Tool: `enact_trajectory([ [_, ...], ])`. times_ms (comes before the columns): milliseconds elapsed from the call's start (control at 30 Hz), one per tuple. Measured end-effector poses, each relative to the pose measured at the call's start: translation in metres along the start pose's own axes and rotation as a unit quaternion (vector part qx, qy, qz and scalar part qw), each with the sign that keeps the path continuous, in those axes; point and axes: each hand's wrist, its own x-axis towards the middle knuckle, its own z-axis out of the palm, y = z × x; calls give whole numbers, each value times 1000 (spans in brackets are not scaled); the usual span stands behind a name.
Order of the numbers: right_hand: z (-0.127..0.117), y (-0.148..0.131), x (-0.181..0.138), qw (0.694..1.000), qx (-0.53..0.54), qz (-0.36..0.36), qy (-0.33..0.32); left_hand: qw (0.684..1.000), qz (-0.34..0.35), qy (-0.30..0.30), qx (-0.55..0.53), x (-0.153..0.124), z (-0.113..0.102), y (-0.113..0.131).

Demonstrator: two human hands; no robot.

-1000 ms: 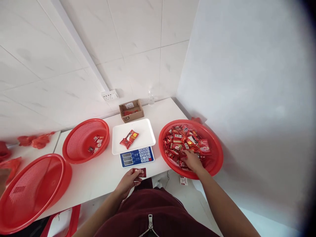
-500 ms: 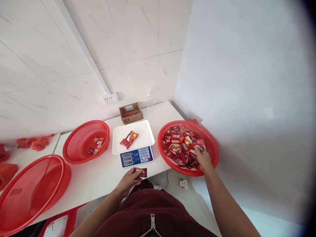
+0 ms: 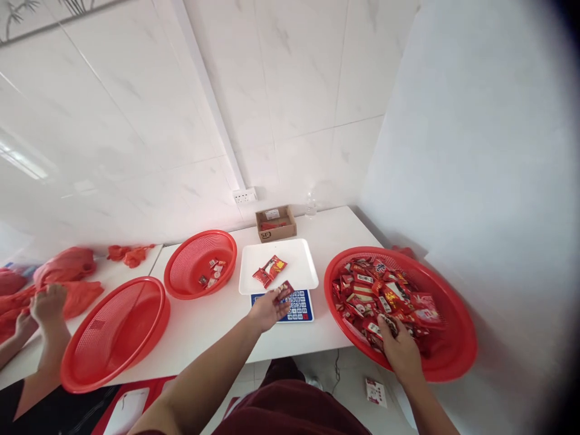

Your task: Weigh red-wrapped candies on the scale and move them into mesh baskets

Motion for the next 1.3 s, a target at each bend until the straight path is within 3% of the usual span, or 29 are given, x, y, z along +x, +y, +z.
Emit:
enact_trajectory([
  [133, 0, -4, -7, 999, -8, -25, -44, 1000, -10, 3, -2, 15, 8, 8],
  [233, -2, -9, -9, 999, -2, -22, -46, 998, -55, 0, 27, 7, 2, -10],
  [333, 3, -26, -16, 996, 65, -34, -54, 993, -72, -56, 80, -11, 0, -31],
  [433, 16, -56, -34, 969, 148, -7, -198, 976, -32, -155, 150, -26, 7, -45],
  [533, 35, -84, -56, 900, 189, 24, -392, 961, 29, -205, 181, -33, 16, -51],
  [600, 47, -94, -68, 869, 194, 23, -454, 953, 61, -209, 209, -34, 17, -55],
  [667, 55, -96, -76, 860, 194, 29, -471, 951, 73, -199, 225, -32, 13, -57],
  [767, 62, -90, -76, 855, 199, 43, -476, 967, 56, -164, 186, -25, 2, -57],
  [833, 62, -83, -68, 861, 208, 54, -460, 985, 41, -109, 130, -18, -3, -51],
  [967, 53, -63, -37, 925, 197, 36, -322, 998, 45, -16, 43, 2, -10, -23],
  [1100, 42, -40, -15, 975, 133, -23, -179, 998, 59, 22, 1, 15, -13, 3],
  [1300, 42, -24, -16, 986, 92, -29, -136, 999, 44, 29, 7, 14, -8, 5],
])
